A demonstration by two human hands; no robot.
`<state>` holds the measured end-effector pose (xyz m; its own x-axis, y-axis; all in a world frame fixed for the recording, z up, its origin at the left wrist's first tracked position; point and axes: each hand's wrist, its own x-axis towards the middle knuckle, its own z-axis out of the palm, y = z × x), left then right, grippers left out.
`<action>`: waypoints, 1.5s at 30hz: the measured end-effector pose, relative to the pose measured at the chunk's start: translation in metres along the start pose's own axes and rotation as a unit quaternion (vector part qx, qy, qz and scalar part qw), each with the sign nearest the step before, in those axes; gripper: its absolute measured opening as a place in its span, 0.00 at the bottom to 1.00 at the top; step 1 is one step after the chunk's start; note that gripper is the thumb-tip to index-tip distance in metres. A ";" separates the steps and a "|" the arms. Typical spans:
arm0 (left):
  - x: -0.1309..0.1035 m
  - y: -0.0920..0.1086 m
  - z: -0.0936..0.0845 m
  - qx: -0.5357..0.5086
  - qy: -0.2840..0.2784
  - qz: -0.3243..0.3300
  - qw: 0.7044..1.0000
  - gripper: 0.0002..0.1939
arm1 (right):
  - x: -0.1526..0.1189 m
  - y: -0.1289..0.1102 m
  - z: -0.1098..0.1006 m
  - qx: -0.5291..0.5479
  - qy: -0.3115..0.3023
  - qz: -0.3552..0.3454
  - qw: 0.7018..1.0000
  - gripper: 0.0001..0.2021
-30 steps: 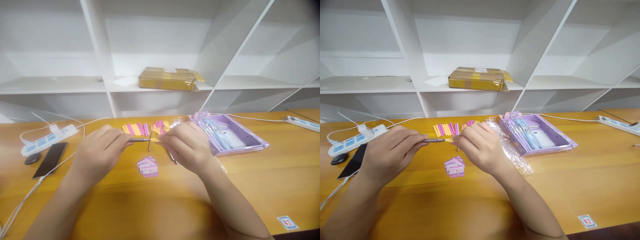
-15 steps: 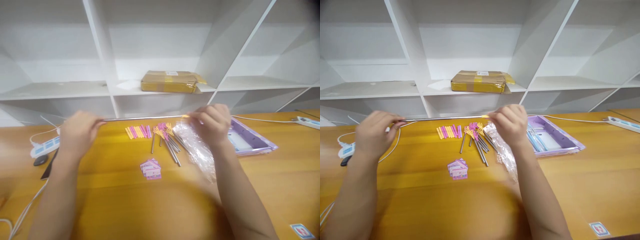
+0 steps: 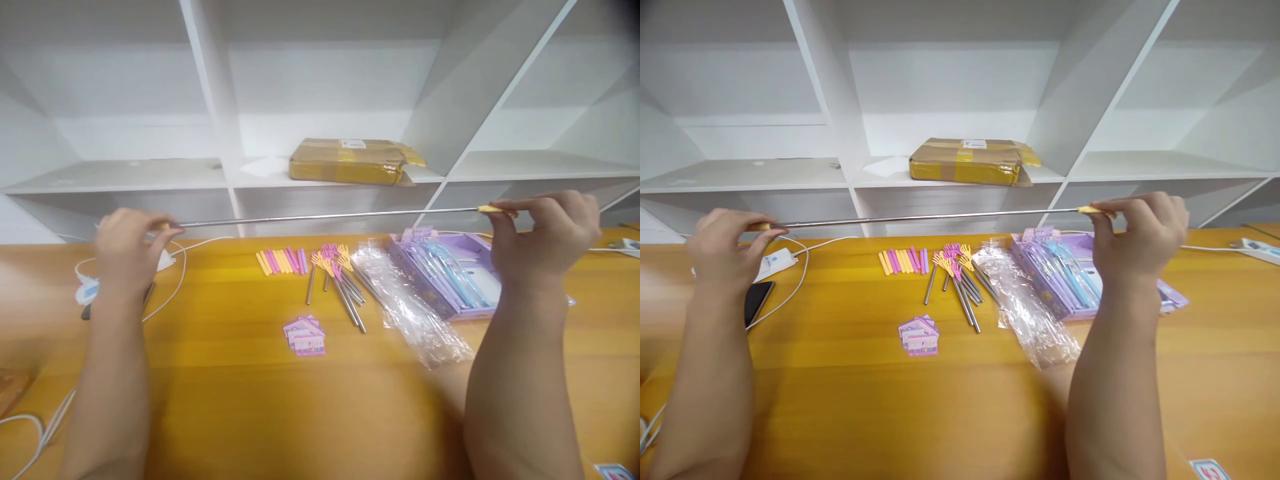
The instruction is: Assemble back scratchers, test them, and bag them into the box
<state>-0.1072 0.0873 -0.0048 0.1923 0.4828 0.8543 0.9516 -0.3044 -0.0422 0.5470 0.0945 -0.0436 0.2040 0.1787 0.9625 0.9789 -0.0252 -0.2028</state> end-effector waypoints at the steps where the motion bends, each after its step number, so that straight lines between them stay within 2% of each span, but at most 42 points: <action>1: 0.000 0.001 -0.003 -0.011 0.009 0.003 1.000 0.15 | 0.000 0.000 -0.001 0.003 -0.002 -0.002 1.000 0.12; 6: 0.001 0.003 -0.016 -0.059 0.014 0.038 0.997 0.12 | -0.001 0.001 -0.006 -0.008 -0.003 -0.003 1.000 0.10; 9: 0.002 0.004 -0.018 -0.067 0.022 0.053 0.996 0.10 | -0.001 -0.007 -0.011 -0.019 -0.030 -0.006 0.999 0.08; 16: 0.002 0.002 -0.010 -0.004 0.026 0.000 1.000 0.12 | -0.005 -0.030 -0.016 0.003 -0.075 -0.038 0.996 0.11; 23: 0.001 0.004 -0.010 -0.006 0.023 0.007 1.000 0.13 | -0.007 -0.020 -0.015 0.036 -0.079 -0.058 0.994 0.10; 27: 0.001 0.006 -0.009 -0.007 0.025 0.003 1.000 0.15 | -0.006 -0.013 -0.021 0.030 -0.125 -0.083 0.988 0.08; 30: 0.002 0.009 -0.010 -0.007 0.004 0.007 1.000 0.15 | -0.004 -0.011 -0.025 0.019 -0.145 -0.083 0.986 0.10; 37: 0.002 0.020 -0.013 -0.025 -0.033 0.005 0.999 0.14 | 0.004 -0.015 -0.037 -0.005 -0.128 -0.036 0.991 0.04; 45: 0.002 0.018 -0.017 -0.011 -0.050 0.001 0.999 0.15 | 0.006 -0.019 -0.041 -0.005 -0.118 -0.059 0.991 0.04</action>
<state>-0.0940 0.0691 0.0050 0.2176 0.5614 0.7984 0.9459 -0.3230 -0.0307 0.5305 0.0558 -0.0268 0.0807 0.4062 0.9102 0.9961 0.0009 -0.0887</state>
